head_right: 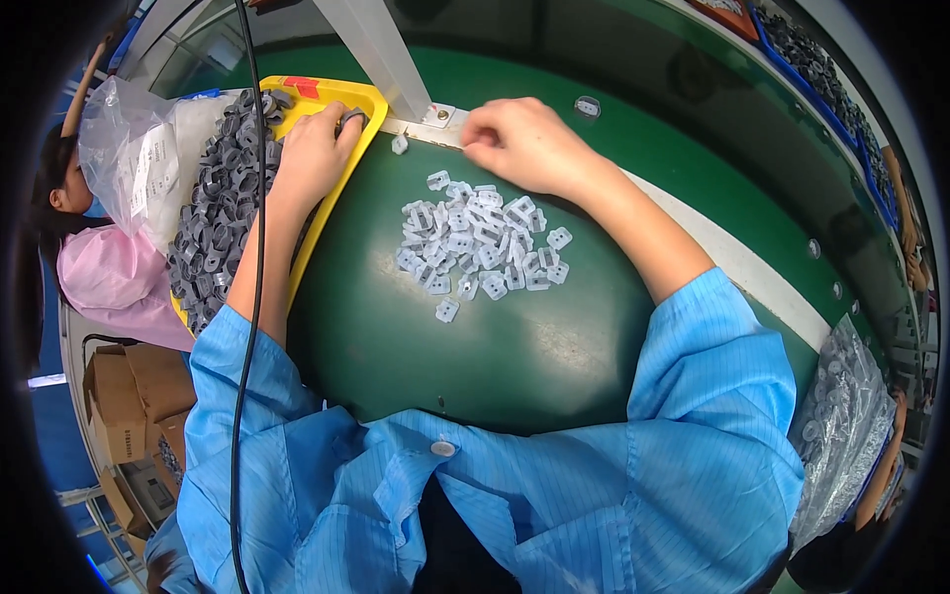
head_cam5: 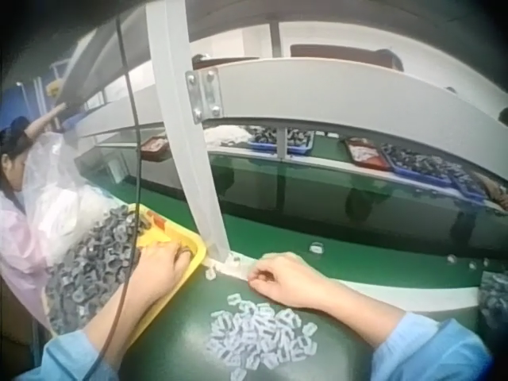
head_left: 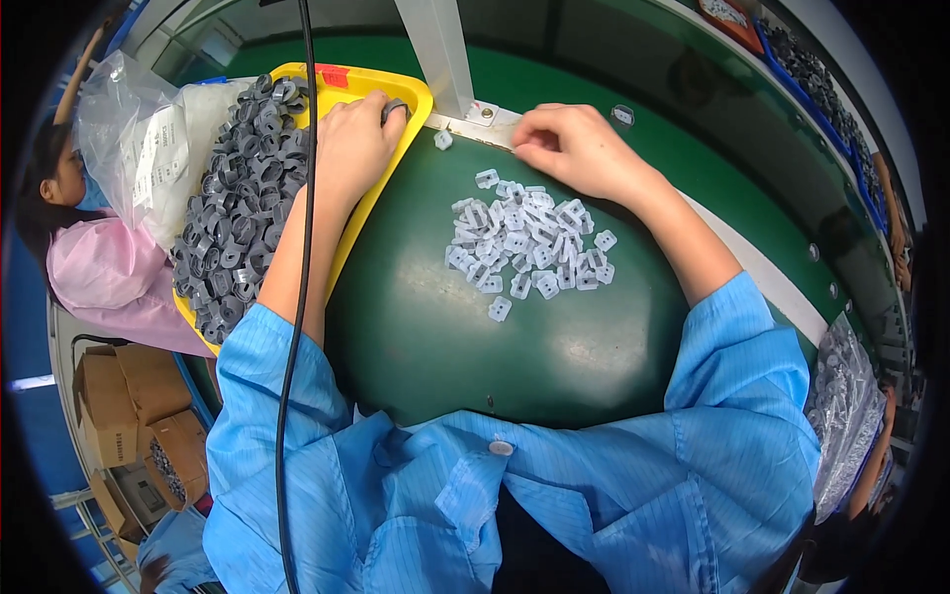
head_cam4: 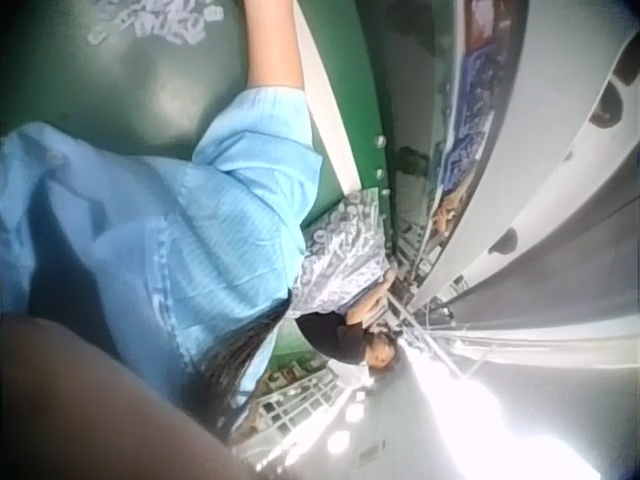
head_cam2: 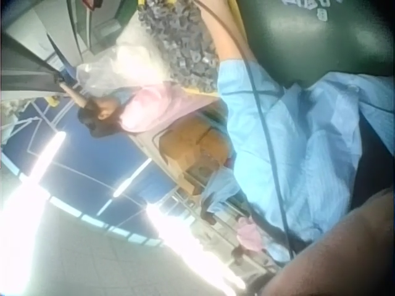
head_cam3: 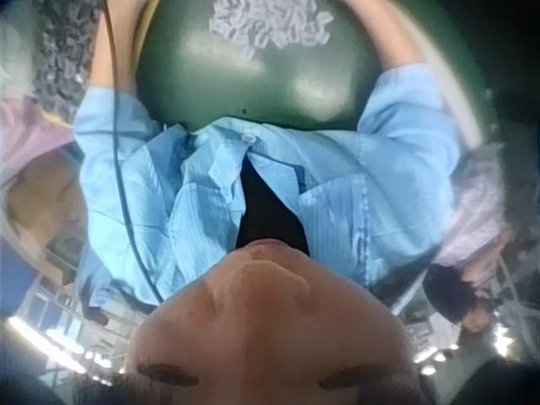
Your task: The person assembles small plastic rings into larger circular bases by hand, taking the rings from a yellow tray and attaching them to the bases, which are then placed into a red tray.
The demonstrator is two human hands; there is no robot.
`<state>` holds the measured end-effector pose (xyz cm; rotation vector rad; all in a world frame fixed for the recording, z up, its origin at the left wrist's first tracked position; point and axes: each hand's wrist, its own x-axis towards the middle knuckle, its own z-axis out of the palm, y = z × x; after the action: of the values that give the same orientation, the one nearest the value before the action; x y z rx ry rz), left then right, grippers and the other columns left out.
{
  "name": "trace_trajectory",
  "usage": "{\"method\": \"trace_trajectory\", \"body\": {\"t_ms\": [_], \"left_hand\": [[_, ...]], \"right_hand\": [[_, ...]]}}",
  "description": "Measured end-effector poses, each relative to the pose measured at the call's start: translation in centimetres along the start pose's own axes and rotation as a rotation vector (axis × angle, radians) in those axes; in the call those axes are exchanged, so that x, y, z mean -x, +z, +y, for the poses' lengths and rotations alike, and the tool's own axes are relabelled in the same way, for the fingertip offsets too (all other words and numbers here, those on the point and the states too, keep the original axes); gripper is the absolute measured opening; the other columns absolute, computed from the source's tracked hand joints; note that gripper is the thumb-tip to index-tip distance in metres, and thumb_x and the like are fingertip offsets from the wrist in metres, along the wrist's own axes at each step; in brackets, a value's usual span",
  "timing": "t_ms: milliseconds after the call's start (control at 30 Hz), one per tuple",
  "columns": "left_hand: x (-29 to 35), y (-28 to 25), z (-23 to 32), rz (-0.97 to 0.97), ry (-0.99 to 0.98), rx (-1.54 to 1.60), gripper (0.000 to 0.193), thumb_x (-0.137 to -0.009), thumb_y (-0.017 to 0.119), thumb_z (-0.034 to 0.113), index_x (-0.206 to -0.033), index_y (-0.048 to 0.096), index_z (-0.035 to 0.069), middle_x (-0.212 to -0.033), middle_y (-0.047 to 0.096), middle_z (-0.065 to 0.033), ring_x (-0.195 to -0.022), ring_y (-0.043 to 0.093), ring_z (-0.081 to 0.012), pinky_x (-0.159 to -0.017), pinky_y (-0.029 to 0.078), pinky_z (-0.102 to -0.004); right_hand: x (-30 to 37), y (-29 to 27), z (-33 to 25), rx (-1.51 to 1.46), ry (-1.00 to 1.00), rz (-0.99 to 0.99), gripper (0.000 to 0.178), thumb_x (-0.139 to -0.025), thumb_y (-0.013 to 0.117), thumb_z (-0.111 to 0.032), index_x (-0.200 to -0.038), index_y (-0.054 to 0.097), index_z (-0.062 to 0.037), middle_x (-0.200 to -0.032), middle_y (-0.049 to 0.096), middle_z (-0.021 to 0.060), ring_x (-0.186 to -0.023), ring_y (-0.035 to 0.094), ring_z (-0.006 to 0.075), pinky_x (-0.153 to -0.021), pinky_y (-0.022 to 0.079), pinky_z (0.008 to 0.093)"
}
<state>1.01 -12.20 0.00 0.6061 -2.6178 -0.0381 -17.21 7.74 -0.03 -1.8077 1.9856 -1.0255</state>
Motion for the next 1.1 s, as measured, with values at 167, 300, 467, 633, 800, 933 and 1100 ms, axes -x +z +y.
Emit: {"method": "trace_trajectory", "body": {"t_ms": [167, 300, 467, 633, 800, 933, 1100], "left_hand": [[-0.1, -1.8, 2.2, 0.133, -0.041, 0.121, 0.023, -0.083, 0.064, 0.022, -0.086, 0.059, 0.000, -0.082, 0.062, -0.0178, -0.080, 0.061, -0.0325, -0.070, 0.048, -0.0382], [-0.3, -3.0, 5.9, 0.295, -0.082, 0.389, 0.023, -0.077, 0.071, 0.019, -0.084, 0.059, 0.000, -0.077, 0.060, -0.0118, -0.068, 0.058, -0.0229, -0.065, 0.046, -0.0310], [1.9, -0.2, 7.6, 0.110, -0.040, 0.348, 0.020, -0.076, 0.070, 0.014, -0.083, 0.058, 0.000, -0.080, 0.060, -0.0164, -0.069, 0.060, -0.0284, -0.064, 0.048, -0.0346], [3.2, -0.2, 9.2, -0.027, -0.150, 0.444, 0.017, -0.075, 0.069, 0.011, -0.084, 0.061, -0.001, -0.078, 0.062, -0.0167, -0.067, 0.061, -0.0299, -0.064, 0.048, -0.0357], [2.7, 0.0, 9.9, -0.217, -0.352, 0.985, 0.018, -0.078, 0.070, 0.012, -0.091, 0.065, 0.001, -0.074, 0.066, -0.0040, -0.066, 0.058, -0.0091, -0.059, 0.044, -0.0250], [1.8, -0.7, 10.9, -0.279, -0.540, 1.209, 0.023, -0.084, 0.066, 0.011, -0.105, 0.062, 0.007, -0.079, 0.066, -0.0010, -0.070, 0.057, -0.0032, -0.057, 0.041, -0.0187], [2.2, 0.1, 10.4, -0.345, -0.626, 1.595, 0.031, -0.084, 0.069, 0.013, -0.113, 0.061, 0.006, -0.085, 0.065, -0.0018, -0.071, 0.055, -0.0020, -0.055, 0.038, -0.0183]], "right_hand": [[-1.2, 2.0, -3.1, 0.083, 0.067, -0.089, 0.027, -0.072, 0.076, -0.024, -0.076, 0.062, -0.0018, -0.061, 0.057, 0.0087, -0.060, 0.058, 0.0224, -0.059, 0.048, 0.0320], [-1.6, 2.1, -3.6, 0.174, 0.073, -0.135, 0.034, -0.066, 0.079, -0.027, -0.066, 0.058, -0.0001, -0.062, 0.060, 0.0127, -0.062, 0.061, 0.0266, -0.061, 0.049, 0.0360], [-0.4, 0.6, -2.1, 0.022, 0.091, -0.113, 0.022, -0.073, 0.075, -0.019, -0.077, 0.067, 0.0006, -0.068, 0.065, 0.0115, -0.065, 0.064, 0.0205, -0.063, 0.051, 0.0310], [2.1, -1.8, -0.5, -0.470, 0.467, 0.014, 0.015, -0.084, 0.068, -0.017, -0.088, 0.070, -0.0021, -0.071, 0.066, 0.0033, -0.065, 0.060, 0.0059, -0.056, 0.048, 0.0201], [2.6, -2.1, 0.5, -0.889, 0.430, 0.014, 0.016, -0.085, 0.067, -0.016, -0.089, 0.069, -0.0014, -0.073, 0.066, 0.0031, -0.064, 0.058, 0.0057, -0.053, 0.045, 0.0178], [1.9, -1.4, -2.6, -0.871, 0.324, 0.063, 0.016, -0.085, 0.068, -0.017, -0.090, 0.069, -0.0013, -0.071, 0.065, 0.0026, -0.063, 0.057, 0.0048, -0.052, 0.043, 0.0175], [1.9, -0.3, -1.7, -0.713, 0.324, 0.199, 0.018, -0.085, 0.068, -0.017, -0.091, 0.069, -0.0006, -0.071, 0.064, 0.0020, -0.062, 0.056, 0.0044, -0.051, 0.043, 0.0181]]}}
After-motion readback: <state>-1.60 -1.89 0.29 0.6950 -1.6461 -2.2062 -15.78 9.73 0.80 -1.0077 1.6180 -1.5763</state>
